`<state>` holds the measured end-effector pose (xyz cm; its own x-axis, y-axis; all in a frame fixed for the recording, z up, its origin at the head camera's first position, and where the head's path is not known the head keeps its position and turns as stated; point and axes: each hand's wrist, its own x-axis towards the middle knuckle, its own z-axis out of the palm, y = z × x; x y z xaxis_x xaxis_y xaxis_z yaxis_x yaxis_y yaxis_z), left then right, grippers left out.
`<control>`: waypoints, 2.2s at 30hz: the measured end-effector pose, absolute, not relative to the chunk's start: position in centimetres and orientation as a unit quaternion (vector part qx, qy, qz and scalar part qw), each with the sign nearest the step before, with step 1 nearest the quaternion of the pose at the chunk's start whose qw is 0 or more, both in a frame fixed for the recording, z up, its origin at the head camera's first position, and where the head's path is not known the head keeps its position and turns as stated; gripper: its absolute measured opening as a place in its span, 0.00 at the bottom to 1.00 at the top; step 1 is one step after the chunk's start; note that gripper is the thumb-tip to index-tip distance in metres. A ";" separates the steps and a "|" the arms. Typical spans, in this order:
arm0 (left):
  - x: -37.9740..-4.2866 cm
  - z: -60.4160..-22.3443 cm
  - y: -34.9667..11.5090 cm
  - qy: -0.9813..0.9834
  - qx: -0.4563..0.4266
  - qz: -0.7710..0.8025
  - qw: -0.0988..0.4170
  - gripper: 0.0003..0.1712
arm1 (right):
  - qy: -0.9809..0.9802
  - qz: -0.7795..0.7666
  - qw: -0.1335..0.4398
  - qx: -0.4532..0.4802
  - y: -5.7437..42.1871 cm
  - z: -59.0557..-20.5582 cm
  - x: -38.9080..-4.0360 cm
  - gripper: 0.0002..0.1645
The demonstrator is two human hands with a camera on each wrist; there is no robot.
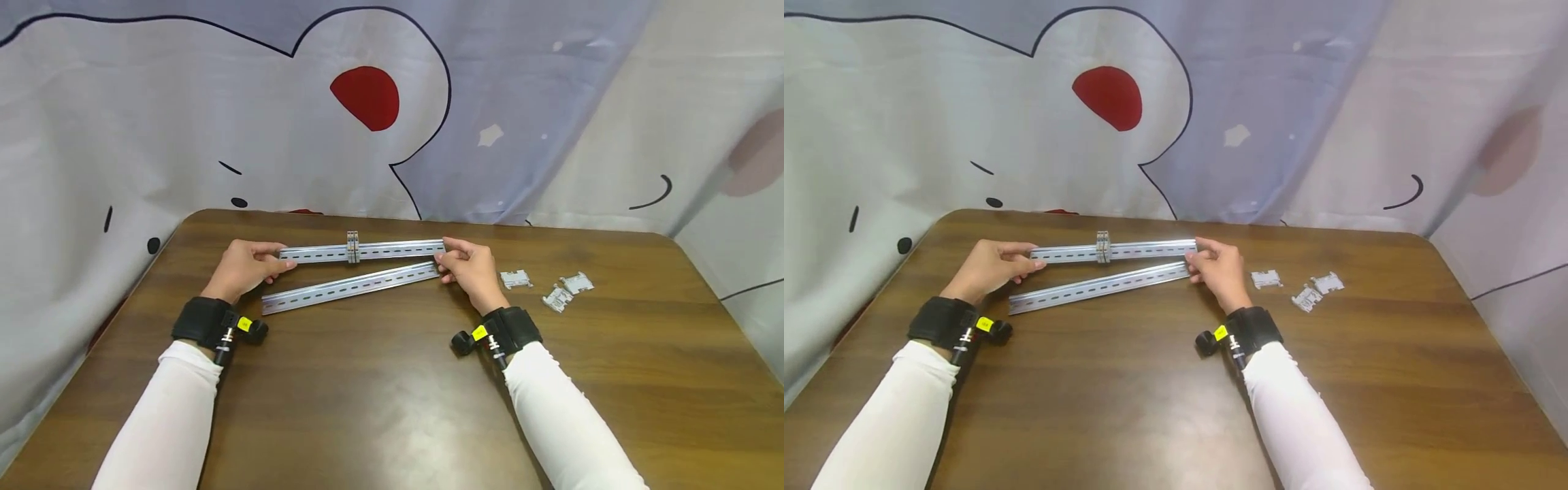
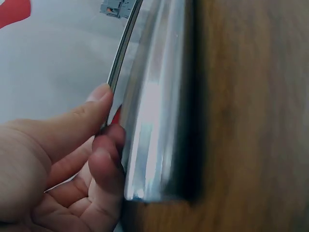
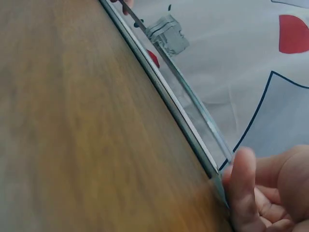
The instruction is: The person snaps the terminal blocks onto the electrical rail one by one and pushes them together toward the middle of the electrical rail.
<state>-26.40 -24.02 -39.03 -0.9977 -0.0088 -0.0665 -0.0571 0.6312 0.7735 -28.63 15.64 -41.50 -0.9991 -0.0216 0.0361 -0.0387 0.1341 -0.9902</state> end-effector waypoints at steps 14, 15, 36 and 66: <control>-25.7 -38.6 -23.5 0.947 0.003 0.321 0.009 0.31 | -0.826 0.562 0.024 -0.029 14.6 -40.8 -28.8 0.21; -25.6 -38.5 -23.7 0.945 0.004 0.327 0.015 0.31 | -0.826 0.562 0.026 -0.029 14.6 -40.8 -28.8 0.19; -25.2 -39.1 -24.8 0.932 0.109 0.305 0.161 0.12 | -0.868 0.488 0.004 0.091 16.5 -42.2 -29.6 0.17; -20.1 -40.2 -15.2 0.894 0.290 0.312 0.137 0.10 | -0.867 0.416 0.030 0.274 28.5 -44.2 -20.8 0.09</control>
